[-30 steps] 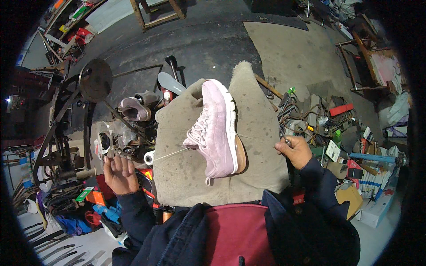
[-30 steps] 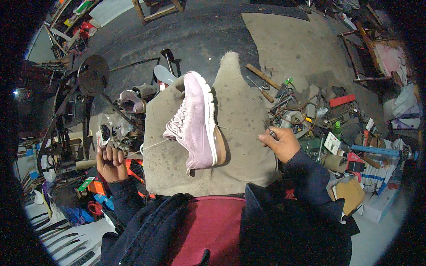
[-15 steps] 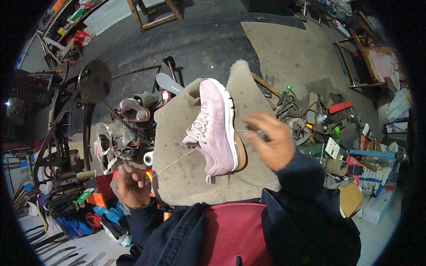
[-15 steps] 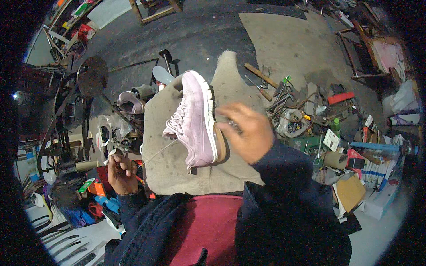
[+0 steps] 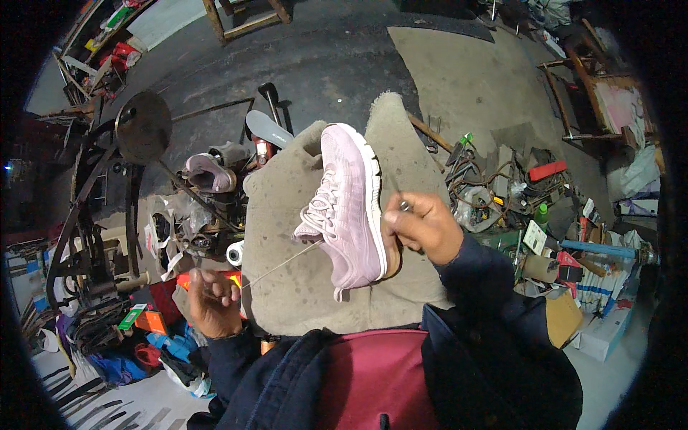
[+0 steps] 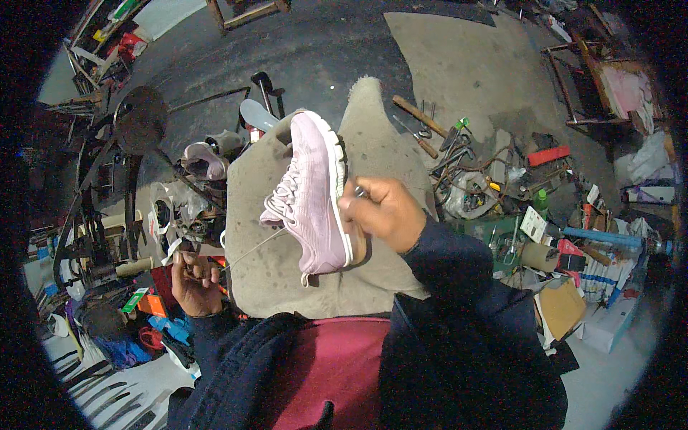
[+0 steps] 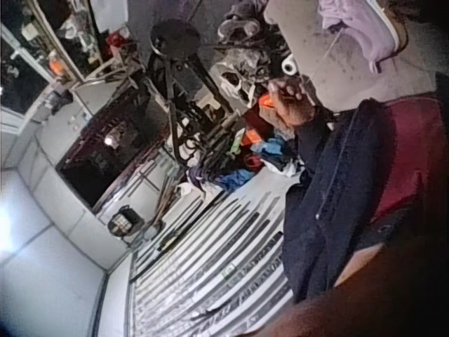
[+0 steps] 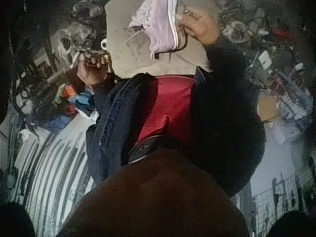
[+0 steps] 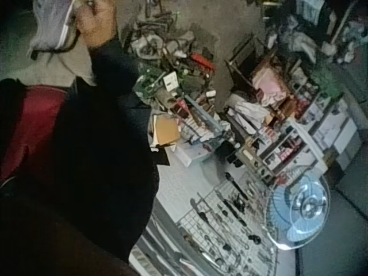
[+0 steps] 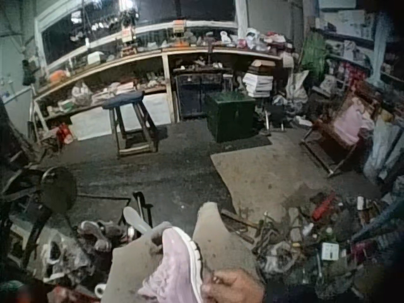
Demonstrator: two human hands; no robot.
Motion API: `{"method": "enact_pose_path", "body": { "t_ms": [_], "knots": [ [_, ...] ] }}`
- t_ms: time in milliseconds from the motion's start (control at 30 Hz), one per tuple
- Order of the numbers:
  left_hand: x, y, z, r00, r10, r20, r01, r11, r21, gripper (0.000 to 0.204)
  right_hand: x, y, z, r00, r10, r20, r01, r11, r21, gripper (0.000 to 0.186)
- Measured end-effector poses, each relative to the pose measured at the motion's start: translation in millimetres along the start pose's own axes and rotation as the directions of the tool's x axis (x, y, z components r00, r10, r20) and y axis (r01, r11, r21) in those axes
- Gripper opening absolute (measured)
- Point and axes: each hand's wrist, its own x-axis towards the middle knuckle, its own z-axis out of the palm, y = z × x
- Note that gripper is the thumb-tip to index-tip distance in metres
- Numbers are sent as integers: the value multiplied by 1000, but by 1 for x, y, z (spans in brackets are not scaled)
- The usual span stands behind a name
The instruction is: The person sews a pink sneaker by hand using a needle and thread. They repeatedly push the needle through the shoe's upper and pull the thread tight, working along the side of the shoe while seated.
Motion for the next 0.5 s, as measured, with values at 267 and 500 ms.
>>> {"method": "enact_pose_path", "body": {
  "t_ms": [267,500],
  "knots": [
    [2,4,-9,995,28,-96,-26,999,20,20,-12,22,31,944,-321,-68,236,808,-541,18],
    [-20,12,-27,956,-2,-293,50,986,158,24,-10,37,46,890,-422,-174,211,719,-662,16]
  ]
}}
